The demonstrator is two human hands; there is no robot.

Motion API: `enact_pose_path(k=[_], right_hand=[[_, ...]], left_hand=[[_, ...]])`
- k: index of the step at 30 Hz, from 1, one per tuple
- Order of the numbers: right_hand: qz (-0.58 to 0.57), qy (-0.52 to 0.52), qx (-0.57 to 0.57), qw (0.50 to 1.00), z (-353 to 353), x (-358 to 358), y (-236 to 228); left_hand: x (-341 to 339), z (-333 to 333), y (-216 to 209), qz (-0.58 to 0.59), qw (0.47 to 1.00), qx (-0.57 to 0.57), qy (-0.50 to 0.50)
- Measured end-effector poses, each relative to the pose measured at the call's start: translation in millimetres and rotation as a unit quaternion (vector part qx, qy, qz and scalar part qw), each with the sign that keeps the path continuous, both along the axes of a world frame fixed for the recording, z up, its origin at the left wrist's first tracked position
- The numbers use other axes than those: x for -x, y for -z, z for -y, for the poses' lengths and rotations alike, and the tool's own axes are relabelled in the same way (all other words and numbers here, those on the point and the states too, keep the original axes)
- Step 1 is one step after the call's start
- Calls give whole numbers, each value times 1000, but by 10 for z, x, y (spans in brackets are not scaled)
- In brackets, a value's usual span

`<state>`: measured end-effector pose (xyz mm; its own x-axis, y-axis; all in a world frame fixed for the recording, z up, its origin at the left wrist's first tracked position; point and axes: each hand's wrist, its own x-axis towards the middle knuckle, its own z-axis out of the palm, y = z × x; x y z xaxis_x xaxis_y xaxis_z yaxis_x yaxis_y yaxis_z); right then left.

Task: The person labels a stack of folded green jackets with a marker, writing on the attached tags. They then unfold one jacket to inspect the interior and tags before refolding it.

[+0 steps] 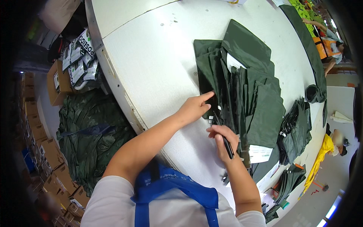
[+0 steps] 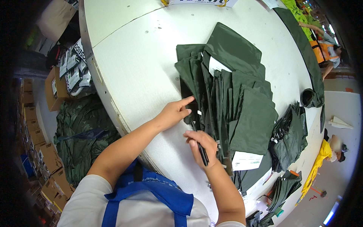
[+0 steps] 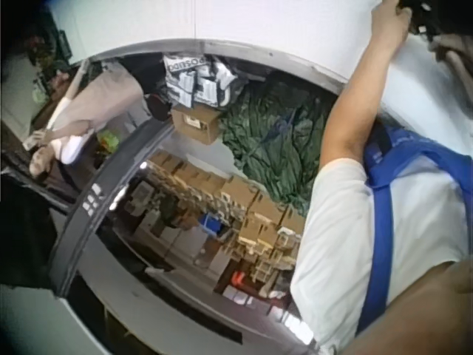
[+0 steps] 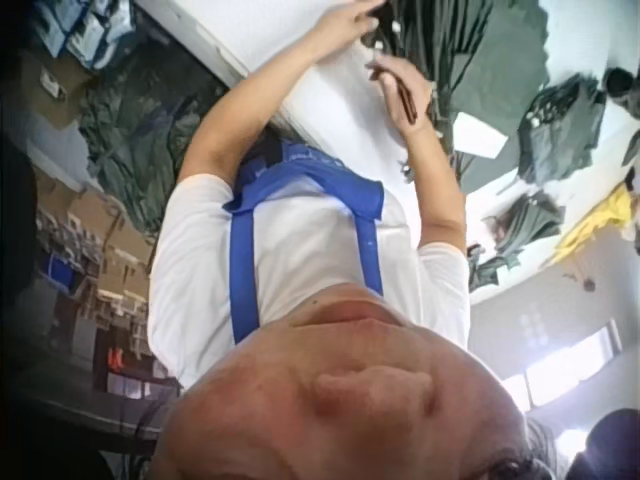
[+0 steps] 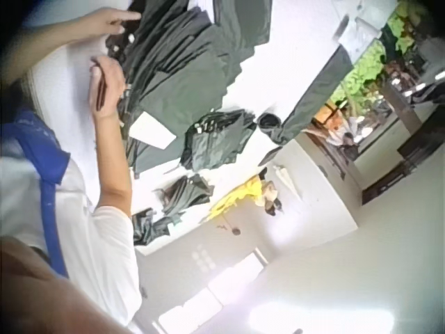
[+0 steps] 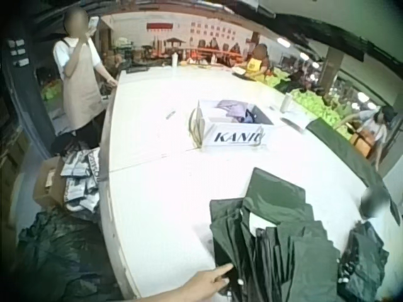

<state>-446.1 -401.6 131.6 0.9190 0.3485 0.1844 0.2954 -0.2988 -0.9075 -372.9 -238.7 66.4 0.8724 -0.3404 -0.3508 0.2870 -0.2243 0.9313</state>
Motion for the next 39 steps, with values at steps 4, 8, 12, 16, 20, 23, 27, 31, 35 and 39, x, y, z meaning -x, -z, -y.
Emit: enact_pose_path(k=[4, 8, 12, 16, 20, 23, 27, 31, 35, 39], right_hand=[[67, 7, -173, 983, -266, 122, -323], [134, 79, -44, 987, -146, -14, -464], [43, 168, -51, 983, 137, 47, -511], [14, 219, -50, 974, 341, 152, -471], [-14, 210, -16, 977, 387, 254, -397], [-24, 187, 1, 982, 386, 278, -371], [-24, 187, 1, 982, 409, 279, -334], [-13, 235, 1, 972, 536, 304, -385], [31, 297, -11, 954, 679, 296, -518], [142, 344, -23, 928, 883, 300, -713]], left_hand=[[-153, 154, -104, 61, 994, -18, 92], [-232, 193, -167, 114, 990, -63, 52], [-541, -78, -130, 52, 975, -35, -215], [-1094, -216, -88, 105, 963, -99, -227], [-1727, -71, -52, 126, 956, -229, -133], [-2024, 62, -154, 67, 948, -309, -26], [-2143, 165, -58, 138, 958, -248, -41], [-2109, 300, -517, 208, 966, -63, -139], [-1780, 263, -1268, 86, 936, 314, -132], [-1141, 160, -1790, 67, 812, 563, -139]])
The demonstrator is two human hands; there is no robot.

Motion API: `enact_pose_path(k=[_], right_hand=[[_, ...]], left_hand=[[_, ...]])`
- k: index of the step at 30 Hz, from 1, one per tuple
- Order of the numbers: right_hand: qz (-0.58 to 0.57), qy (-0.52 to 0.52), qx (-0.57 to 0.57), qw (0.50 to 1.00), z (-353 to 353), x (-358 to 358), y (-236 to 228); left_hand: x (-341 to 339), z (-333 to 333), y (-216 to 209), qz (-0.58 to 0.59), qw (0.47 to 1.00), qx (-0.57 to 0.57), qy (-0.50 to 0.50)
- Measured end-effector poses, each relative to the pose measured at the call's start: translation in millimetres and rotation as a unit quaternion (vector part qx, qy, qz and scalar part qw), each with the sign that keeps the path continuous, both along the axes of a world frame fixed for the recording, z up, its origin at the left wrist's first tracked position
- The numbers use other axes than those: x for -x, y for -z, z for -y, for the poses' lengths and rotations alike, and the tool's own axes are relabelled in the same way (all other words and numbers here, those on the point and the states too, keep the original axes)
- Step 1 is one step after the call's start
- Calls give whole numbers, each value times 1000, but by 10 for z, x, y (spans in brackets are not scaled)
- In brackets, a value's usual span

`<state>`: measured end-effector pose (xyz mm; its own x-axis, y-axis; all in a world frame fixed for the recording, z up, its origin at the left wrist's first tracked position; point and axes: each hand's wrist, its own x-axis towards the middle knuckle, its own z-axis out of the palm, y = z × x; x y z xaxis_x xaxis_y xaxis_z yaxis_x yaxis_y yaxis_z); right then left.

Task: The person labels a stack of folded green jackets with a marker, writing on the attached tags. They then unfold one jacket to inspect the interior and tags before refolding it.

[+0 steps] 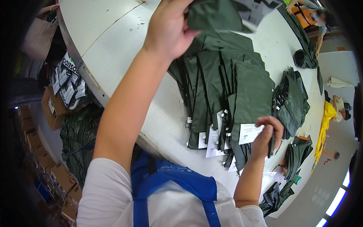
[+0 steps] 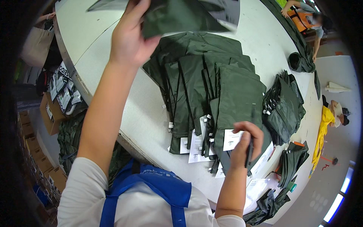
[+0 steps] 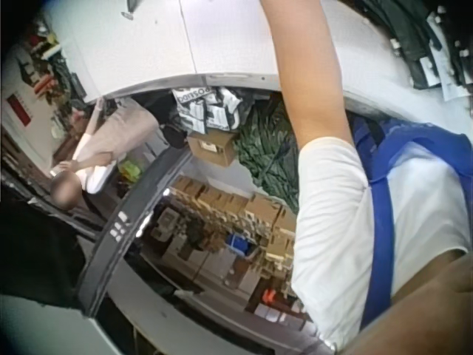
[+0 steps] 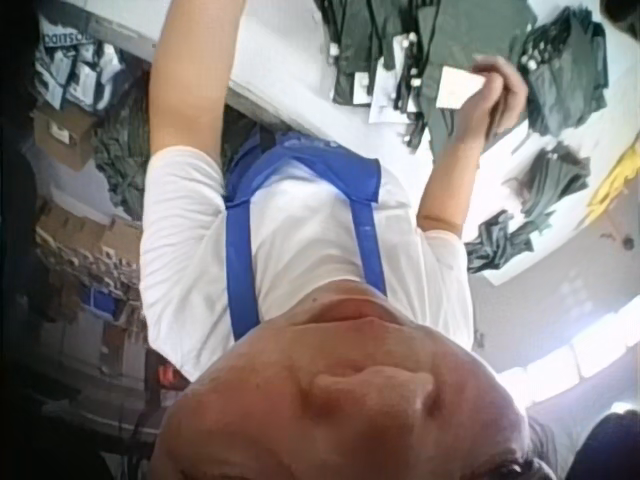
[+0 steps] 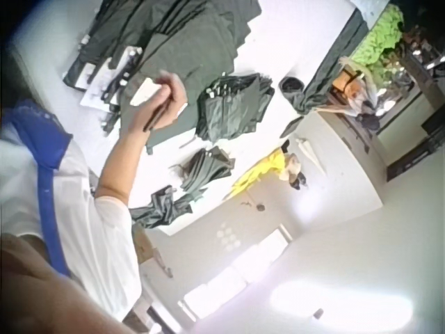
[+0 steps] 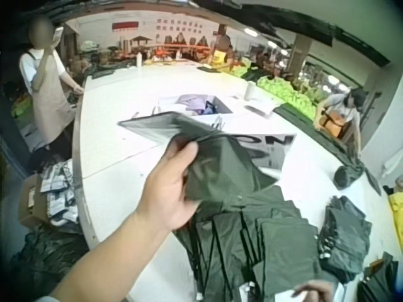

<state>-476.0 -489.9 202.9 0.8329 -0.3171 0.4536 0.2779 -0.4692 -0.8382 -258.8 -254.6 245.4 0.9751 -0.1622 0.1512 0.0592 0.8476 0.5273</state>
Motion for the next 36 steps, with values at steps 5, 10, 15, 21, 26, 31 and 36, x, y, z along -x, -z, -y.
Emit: enact_pose_path(k=[5, 10, 15, 21, 26, 31, 36], right_hand=[[183, 12, 42, 982, 195, 254, -426], [181, 0, 25, 983, 39, 463, -421], [-74, -162, 49, 983, -761, 461, 105], [-204, -238, -69, 947, -1454, 446, 835], [-231, -262, -52, 935, -1652, 391, 1036], [-259, -246, -55, 932, -1693, 421, 1075], [-250, -256, -32, 933, -1682, 435, 1161]], left_hand=[[1038, -292, 549, -191, 979, 12, 78], [2027, -729, 1653, -325, 898, -130, 267], [2578, -961, 1705, -399, 874, -166, 222], [2712, -959, 1698, -358, 876, -252, 201], [2783, -923, 1651, -398, 876, -222, 160], [2807, -947, 1664, -421, 867, -226, 143], [2811, -907, 1716, -426, 860, -252, 128]])
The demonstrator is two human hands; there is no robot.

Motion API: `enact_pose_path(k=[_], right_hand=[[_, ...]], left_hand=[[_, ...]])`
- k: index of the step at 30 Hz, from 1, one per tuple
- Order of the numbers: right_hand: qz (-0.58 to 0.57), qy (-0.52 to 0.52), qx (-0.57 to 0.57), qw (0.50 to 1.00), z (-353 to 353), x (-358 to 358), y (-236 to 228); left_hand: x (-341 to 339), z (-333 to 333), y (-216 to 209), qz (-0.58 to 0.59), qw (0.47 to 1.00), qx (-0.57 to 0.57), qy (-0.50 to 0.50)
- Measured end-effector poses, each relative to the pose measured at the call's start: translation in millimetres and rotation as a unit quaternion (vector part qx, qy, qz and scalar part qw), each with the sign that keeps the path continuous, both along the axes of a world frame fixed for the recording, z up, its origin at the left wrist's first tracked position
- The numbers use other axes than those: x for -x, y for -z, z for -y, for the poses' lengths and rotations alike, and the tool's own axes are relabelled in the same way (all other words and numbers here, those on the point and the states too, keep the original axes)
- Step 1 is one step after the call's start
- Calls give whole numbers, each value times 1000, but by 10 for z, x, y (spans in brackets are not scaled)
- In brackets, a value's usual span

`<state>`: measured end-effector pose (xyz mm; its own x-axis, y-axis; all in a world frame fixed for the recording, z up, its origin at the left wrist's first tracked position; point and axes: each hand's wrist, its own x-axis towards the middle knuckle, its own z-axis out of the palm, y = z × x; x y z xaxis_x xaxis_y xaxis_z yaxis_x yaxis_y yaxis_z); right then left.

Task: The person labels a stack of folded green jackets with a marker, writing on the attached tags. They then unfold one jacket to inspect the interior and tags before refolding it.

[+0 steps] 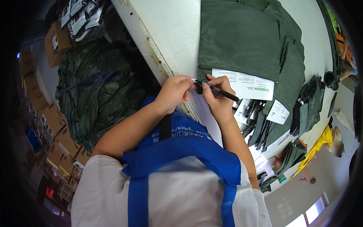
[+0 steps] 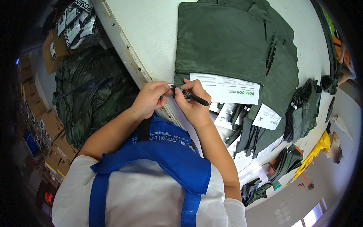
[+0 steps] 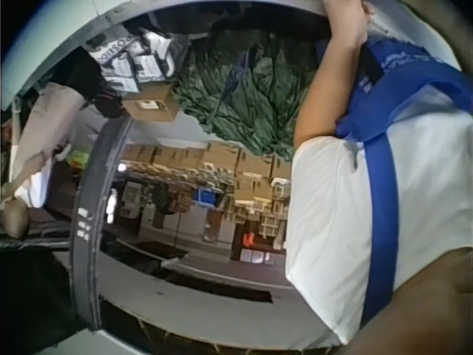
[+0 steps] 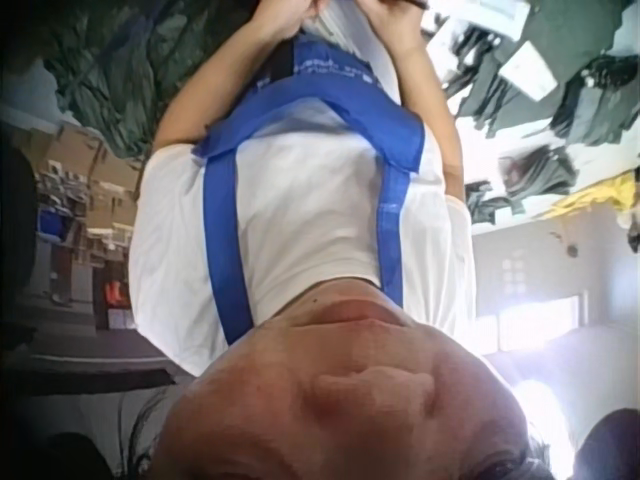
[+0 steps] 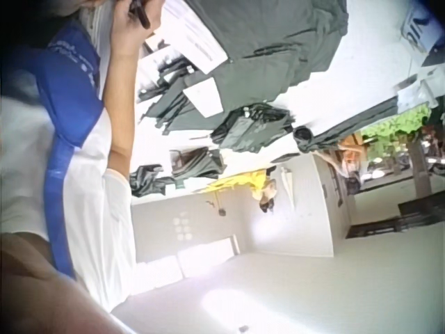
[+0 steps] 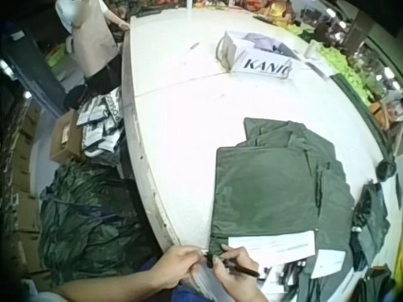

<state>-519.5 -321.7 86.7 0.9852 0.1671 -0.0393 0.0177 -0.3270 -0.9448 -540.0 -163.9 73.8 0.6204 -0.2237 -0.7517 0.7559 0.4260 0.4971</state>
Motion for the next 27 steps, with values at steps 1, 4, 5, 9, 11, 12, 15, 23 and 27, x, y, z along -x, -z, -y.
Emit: enact_pose_path(k=[1, 4, 5, 9, 11, 12, 15, 23, 27], right_hand=[[0, -3, 0, 1000, -3, 0, 5], [0, -9, 3, 1000, -5, 1, 15], [1, -9, 6, 1000, -3, 0, 18], [-2, 11, 35, 999, 10, 11, -12], [-12, 59, -7, 998, 23, 23, -24], [-17, 84, -28, 996, 29, 32, -34], [18, 65, -5, 998, 121, 25, -105], [68, -20, -194, 978, 63, 68, -675], [100, -6, -214, 972, 71, 115, -858]], left_hand=[[-1, -1, 2, 3, 1000, 0, 1], [-5, -2, -6, 7, 1000, -2, 2], [-6, 1, -13, 5, 1000, -5, 1], [-5, 22, -10, 0, 1000, -18, -4], [-15, -9, -24, 6, 1000, -18, 21], [-16, -31, -32, 8, 999, -17, 34], [91, -59, 30, 79, 983, -163, -26], [37, -161, -586, 282, 955, -61, 64], [-24, -146, -789, 236, 967, 68, 66]])
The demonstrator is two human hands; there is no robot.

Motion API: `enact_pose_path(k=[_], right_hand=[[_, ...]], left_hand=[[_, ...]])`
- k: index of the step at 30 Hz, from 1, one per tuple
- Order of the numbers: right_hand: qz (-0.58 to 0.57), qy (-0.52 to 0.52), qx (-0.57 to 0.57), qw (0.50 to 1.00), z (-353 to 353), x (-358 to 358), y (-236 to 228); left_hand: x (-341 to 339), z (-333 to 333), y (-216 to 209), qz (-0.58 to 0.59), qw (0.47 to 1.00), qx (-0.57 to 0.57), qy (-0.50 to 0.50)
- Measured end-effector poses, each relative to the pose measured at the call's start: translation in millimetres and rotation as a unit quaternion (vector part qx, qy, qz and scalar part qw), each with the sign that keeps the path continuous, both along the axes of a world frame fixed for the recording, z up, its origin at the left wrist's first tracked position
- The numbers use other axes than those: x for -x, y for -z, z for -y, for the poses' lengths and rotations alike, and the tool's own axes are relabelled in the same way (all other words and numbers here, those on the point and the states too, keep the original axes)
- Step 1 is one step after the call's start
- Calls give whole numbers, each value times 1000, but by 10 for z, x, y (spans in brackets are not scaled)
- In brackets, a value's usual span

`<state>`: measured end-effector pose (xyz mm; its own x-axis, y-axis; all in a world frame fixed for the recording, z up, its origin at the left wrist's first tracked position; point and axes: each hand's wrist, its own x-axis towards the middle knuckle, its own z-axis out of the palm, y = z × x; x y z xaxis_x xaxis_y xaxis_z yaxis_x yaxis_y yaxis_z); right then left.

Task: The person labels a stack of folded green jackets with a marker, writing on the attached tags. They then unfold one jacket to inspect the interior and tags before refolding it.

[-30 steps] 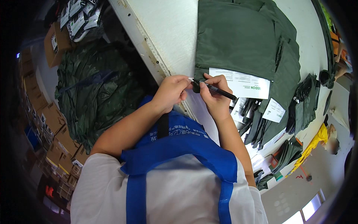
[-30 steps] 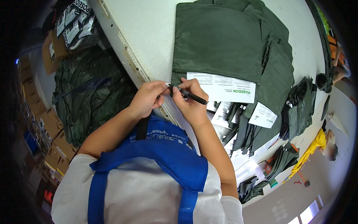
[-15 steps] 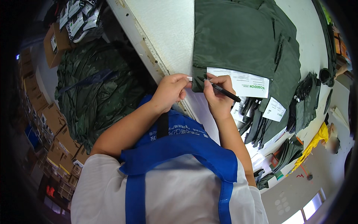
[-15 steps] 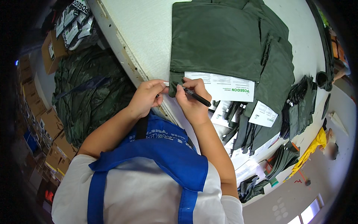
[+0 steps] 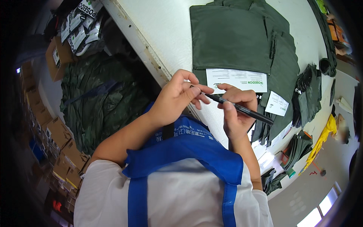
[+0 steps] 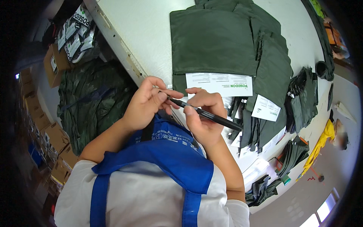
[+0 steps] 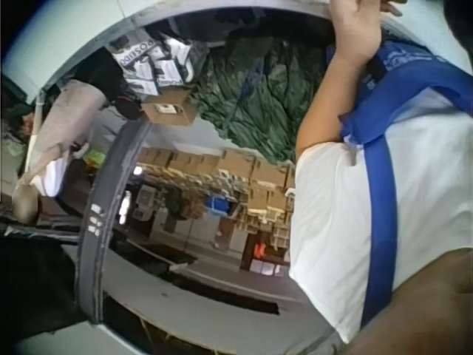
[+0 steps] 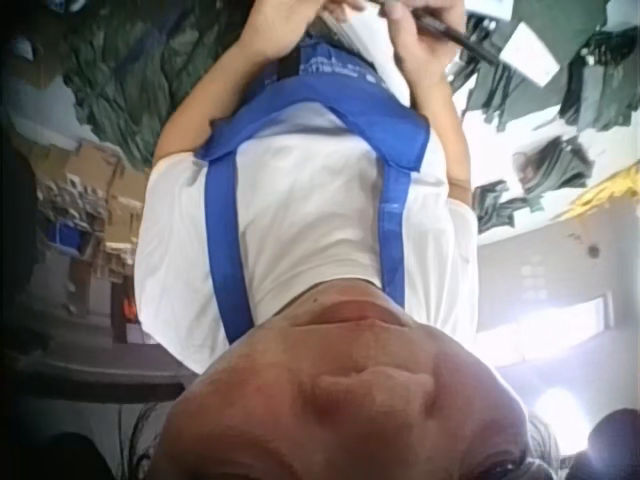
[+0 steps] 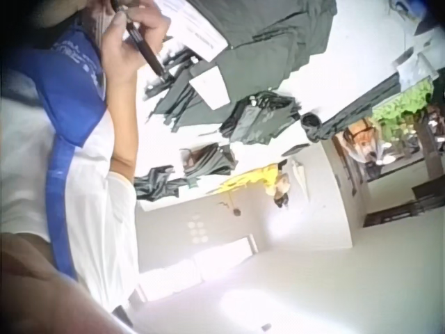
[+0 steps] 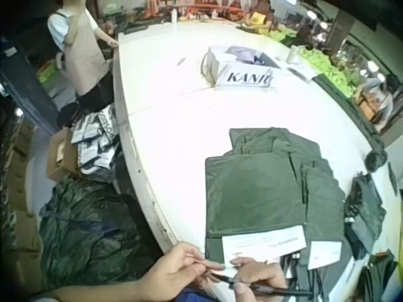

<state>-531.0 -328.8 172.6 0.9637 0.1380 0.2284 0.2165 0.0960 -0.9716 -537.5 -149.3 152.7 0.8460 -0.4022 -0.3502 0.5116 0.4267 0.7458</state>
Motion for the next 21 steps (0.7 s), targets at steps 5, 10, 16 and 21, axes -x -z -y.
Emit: enact_pose_path(k=[5, 10, 16, 21], right_hand=[[46, 19, 38, 998, 3, 92, -175], [70, 32, 81, 994, -21, 180, -221], [73, 61, 112, 989, -31, 308, -315], [71, 93, 37, 992, 29, 426, -292]], left_hand=[[10, 47, -105, -59, 980, 186, -24], [51, 79, -255, -24, 985, 169, 5], [44, 45, -344, -13, 997, 63, 32], [66, 176, -410, -23, 996, 72, 50]])
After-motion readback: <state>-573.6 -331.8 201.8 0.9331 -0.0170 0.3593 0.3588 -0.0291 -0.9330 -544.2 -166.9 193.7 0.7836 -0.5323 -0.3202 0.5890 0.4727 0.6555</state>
